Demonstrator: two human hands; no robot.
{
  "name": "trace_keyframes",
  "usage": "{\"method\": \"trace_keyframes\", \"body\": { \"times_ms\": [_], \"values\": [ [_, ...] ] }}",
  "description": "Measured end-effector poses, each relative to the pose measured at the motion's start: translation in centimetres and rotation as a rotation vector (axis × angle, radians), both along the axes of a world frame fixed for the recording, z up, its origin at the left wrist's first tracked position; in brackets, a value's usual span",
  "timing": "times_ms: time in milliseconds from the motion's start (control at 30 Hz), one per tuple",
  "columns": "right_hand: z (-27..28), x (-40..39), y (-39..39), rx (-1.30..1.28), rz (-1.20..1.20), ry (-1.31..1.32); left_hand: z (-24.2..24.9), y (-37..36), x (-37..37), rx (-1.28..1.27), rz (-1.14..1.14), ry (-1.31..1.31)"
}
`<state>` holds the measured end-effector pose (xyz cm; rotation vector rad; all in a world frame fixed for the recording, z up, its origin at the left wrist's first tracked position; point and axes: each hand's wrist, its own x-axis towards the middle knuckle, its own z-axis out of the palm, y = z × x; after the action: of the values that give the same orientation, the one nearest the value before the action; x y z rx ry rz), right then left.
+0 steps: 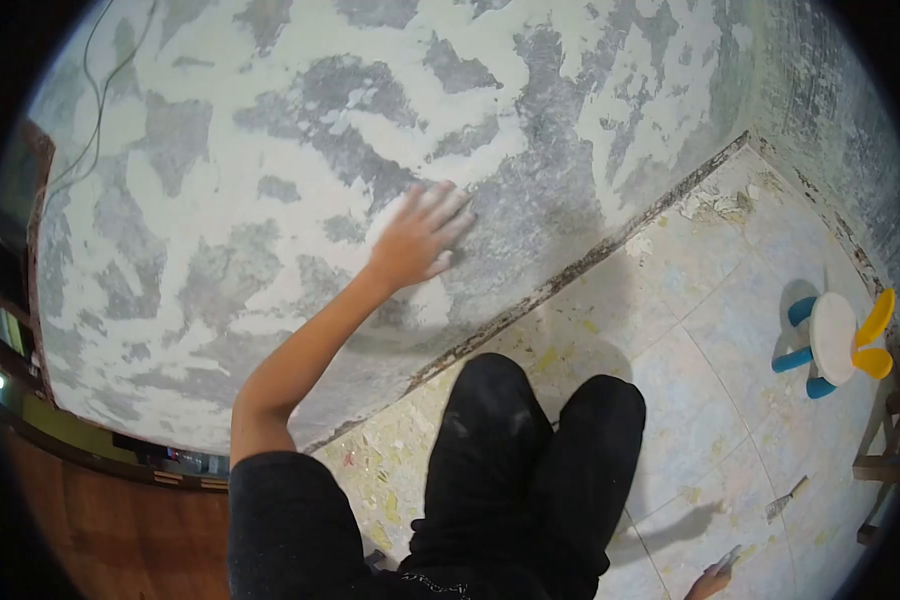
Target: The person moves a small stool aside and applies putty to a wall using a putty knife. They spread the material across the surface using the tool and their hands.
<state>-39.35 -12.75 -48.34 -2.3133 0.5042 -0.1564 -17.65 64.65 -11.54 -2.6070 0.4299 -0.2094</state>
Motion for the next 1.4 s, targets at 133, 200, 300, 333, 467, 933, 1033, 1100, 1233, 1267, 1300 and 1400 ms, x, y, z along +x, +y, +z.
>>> {"method": "trace_keyframes", "body": {
  "times_ms": [133, 200, 300, 333, 467, 933, 1033, 1100, 1233, 1267, 1300, 1400],
  "values": [
    [-5.6, 9.5, 2.0, -0.082, 0.08, -0.115, 5.8, 1.9, -2.4, 0.083, 0.156, -0.44],
    [-13.3, 18.7, 6.3, -0.131, -0.009, -0.175, 7.5, 3.0, -3.3, 0.176, 0.241, -0.479],
    [1.1, 35.3, 24.8, 0.135, 0.367, -0.083, 9.1, 4.8, -4.0, 0.256, 0.247, -0.51],
    [2.9, 39.7, 29.6, 0.099, 0.511, -0.289, 9.2, 5.7, -4.0, 0.298, 0.227, -0.551],
    [20.4, 47.9, 47.2, 0.369, 0.638, -0.668, 8.4, 7.9, -4.1, 0.408, 0.228, -0.658],
    [32.7, 53.5, 42.3, 0.544, 0.5, -0.822, 7.7, 9.6, -2.5, 0.378, 0.076, -0.732],
    [31.5, 54.5, 40.8, 0.635, 0.489, -0.765, 7.7, 9.7, -2.8, 0.364, 0.071, -0.743],
    [31.0, 55.3, 40.9, 0.695, 0.483, -0.696, 7.6, 9.1, -2.5, 0.348, 0.059, -0.748],
    [28.7, 58.0, 40.6, 0.852, 0.539, -0.581, 7.7, 9.3, -3.2, 0.364, 0.088, -0.692],
    [27.6, 58.5, 41.2, 0.91, 0.571, -0.53, 7.8, 9.2, -2.8, 0.302, 0.046, -0.681],
    [26.8, 58.5, 42.2, 0.96, 0.609, -0.46, 7.9, 10.0, -2.9, 0.258, 0.028, -0.676],
    [26.0, 57.7, 42.9, 0.929, 0.912, -0.316, 8.7, 8.3, -0.9, 0.353, 0.131, -0.7]
  ]
}}
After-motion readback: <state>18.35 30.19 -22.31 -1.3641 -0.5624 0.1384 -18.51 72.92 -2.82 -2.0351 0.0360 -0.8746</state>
